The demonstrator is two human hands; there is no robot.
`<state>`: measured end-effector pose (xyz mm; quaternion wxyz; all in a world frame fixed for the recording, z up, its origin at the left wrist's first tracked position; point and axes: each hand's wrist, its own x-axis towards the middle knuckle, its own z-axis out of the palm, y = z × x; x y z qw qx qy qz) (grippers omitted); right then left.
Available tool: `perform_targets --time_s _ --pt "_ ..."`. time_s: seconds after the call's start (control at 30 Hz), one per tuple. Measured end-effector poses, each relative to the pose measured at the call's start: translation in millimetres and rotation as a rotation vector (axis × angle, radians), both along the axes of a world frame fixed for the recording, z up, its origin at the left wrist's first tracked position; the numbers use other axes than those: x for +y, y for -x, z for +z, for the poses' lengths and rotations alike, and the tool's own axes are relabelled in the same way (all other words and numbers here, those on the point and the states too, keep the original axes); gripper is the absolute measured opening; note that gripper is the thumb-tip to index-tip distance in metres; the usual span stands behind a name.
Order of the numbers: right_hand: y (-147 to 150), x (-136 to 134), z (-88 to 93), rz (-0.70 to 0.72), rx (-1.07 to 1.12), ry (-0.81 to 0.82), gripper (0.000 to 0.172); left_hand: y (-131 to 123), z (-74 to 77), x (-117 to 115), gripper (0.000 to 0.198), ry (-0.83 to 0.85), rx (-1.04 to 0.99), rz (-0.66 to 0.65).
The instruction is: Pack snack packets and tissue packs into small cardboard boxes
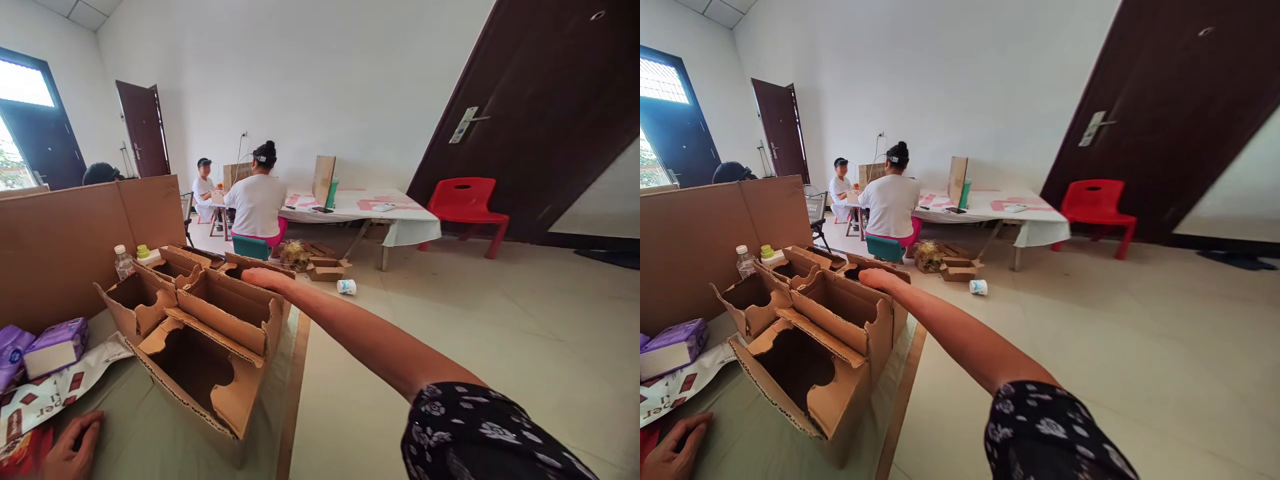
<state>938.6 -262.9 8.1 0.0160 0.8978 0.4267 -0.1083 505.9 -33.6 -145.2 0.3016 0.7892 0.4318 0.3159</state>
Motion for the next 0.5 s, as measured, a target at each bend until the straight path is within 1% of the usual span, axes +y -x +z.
perform_targets --time_s 0.13,0.23,0.3,0.4,0.5 --pt "7.7 3.1 0.1 -0.035 -0.048 -0.024 0.036 2.8 -13.1 7.9 0.046 -0.059 -0.012 -0.012" --pt "11.2 -3.9 5.8 -0.046 -0.079 -0.042 0.036 4.0 -19.9 12.9 0.047 -0.106 -0.017 -0.033" --pt "11.8 -13.0 10.7 -0.054 -0.092 -0.049 0.034 4.2 -21.2 14.4 0.047 -0.126 -0.024 -0.034" --pt "12.5 -25.1 17.6 -0.052 -0.088 -0.049 0.034 4.1 -18.9 13.2 0.046 -0.135 -0.037 -0.039" --pt "15.5 -27.4 24.5 -0.042 -0.093 -0.040 0.033 3.9 -15.4 9.5 0.042 -0.137 -0.052 -0.045"
